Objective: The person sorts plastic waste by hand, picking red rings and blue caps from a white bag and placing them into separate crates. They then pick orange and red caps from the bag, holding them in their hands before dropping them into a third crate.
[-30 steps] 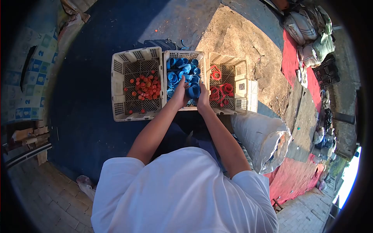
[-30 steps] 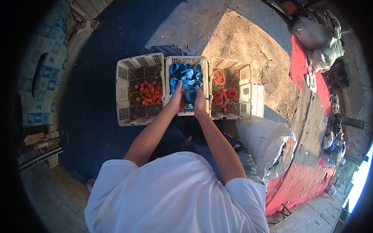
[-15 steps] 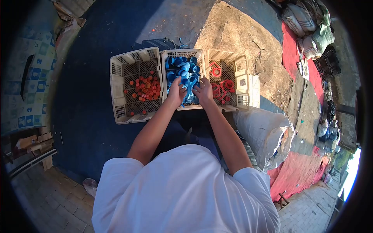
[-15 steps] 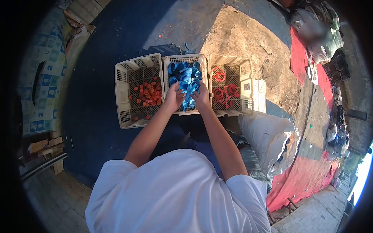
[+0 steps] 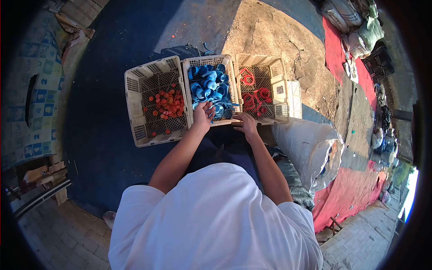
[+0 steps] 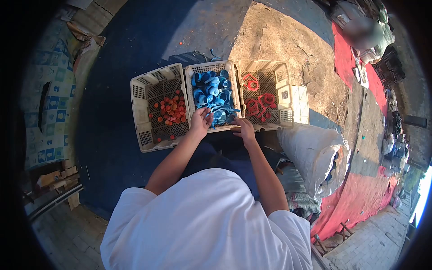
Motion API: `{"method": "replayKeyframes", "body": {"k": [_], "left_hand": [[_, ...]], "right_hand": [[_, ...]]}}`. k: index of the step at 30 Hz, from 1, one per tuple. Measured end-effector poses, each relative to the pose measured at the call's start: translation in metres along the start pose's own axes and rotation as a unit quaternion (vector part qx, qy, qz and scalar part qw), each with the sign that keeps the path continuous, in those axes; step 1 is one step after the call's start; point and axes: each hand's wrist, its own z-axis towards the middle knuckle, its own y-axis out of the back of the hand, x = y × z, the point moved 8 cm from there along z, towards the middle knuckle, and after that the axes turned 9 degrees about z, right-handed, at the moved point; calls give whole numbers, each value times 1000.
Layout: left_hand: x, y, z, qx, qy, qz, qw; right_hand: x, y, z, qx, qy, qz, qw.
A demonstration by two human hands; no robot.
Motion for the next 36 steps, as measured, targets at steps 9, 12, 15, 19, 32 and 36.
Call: {"method": "replayKeyframes", "body": {"k": [9,12,15,19,32,36], "left_hand": [[23,-53,-17,88,90,85,988],[60,-95,-21,147,134,150,968],[102,-136,-28,210,179,229,934],[148,-179,-59,266,185,351,878],[301,-328,-168,386,-9,575,722],[353,-398,-223,485,-220,627,569]], "right_hand": [[-30,175,-128,-256,137,109,951],[-33,203,-180,-314,205,144,916],[-38,221,-228,-365,253,139,885],[-66,248,-275,-427,261,134,855],[-96,400,-331,-525,303,156,780],[-74,447,-353,-545,323,88,769]]}}
